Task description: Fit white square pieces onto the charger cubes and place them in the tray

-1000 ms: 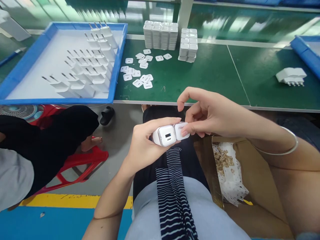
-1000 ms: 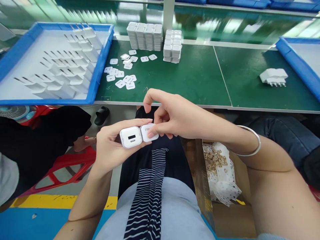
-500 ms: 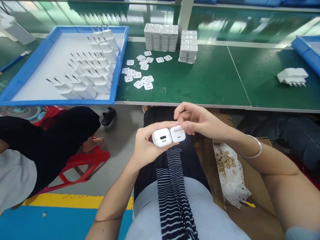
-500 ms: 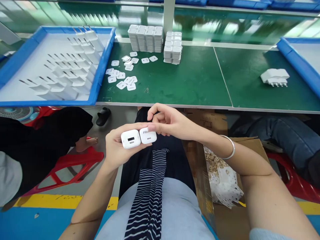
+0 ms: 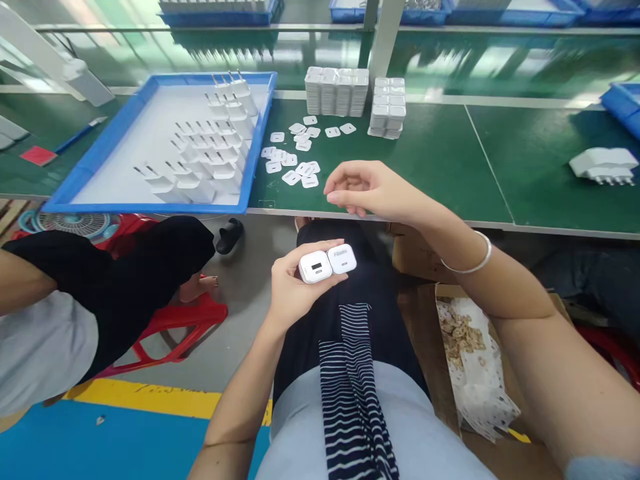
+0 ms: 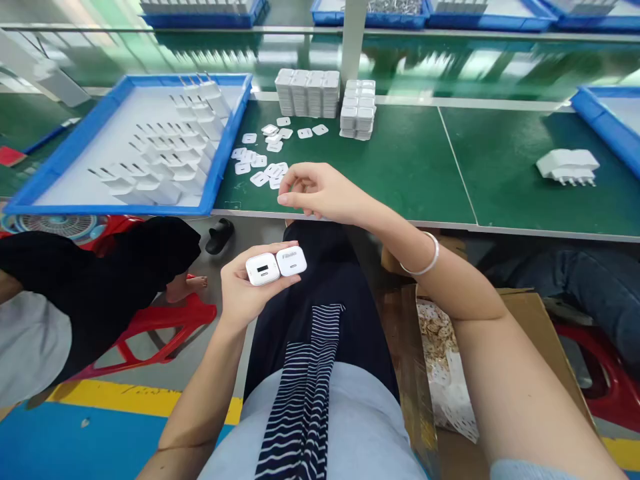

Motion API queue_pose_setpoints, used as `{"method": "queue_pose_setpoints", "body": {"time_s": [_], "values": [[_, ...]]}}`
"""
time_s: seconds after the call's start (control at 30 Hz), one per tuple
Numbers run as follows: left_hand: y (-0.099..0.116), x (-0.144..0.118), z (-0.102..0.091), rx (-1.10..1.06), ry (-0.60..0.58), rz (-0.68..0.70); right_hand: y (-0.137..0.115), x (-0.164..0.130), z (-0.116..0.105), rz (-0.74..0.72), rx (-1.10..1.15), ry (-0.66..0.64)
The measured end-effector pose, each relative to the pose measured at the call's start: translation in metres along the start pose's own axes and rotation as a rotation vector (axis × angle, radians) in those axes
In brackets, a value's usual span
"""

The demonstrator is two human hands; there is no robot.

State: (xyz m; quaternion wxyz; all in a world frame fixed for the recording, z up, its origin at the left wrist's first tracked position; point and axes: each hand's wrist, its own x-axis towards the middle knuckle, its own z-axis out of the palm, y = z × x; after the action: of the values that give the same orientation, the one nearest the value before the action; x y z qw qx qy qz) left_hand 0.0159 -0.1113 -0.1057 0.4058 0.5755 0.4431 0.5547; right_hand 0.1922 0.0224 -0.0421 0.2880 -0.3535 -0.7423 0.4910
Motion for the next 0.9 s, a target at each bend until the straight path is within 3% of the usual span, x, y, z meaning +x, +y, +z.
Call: {"method": "queue_pose_setpoints", "body": {"time_s": [0.1,0.23,0.33,0.47,0.63,0.7,0.8,0.9], "values": [[-0.007,-0.002,-0.004,0.033,0.039,-0.049,0.008,0.045,0.004,0.009,-0.269,0.116],[-0.015,-0.005,-0.006,0.007,0.054,-0.089,0.019,0.095,0.016,0.171,-0.539,0.182],[-0.017,-0.007,-0.006,0.011,0.054,-0.098,0.023,0.115,0.022,0.264,-0.626,0.160],[-0.019,-0.004,-0.005,0.013,0.060,-0.103,0.026,0.124,0.019,0.262,-0.628,0.123],[-0.021,0.004,-0.006,-0.026,0.063,-0.078,0.027,0.117,0.004,0.077,-0.486,0.179],[-0.021,0.009,-0.012,-0.042,0.054,-0.041,0.018,0.103,-0.006,-0.033,-0.410,0.135],[-0.018,0.019,-0.021,0.008,0.035,0.044,-0.003,0.068,-0.017,-0.126,-0.319,-0.059],[-0.010,0.026,-0.022,0.083,-0.029,0.068,-0.023,0.028,-0.021,-0.190,-0.371,-0.285]]}}
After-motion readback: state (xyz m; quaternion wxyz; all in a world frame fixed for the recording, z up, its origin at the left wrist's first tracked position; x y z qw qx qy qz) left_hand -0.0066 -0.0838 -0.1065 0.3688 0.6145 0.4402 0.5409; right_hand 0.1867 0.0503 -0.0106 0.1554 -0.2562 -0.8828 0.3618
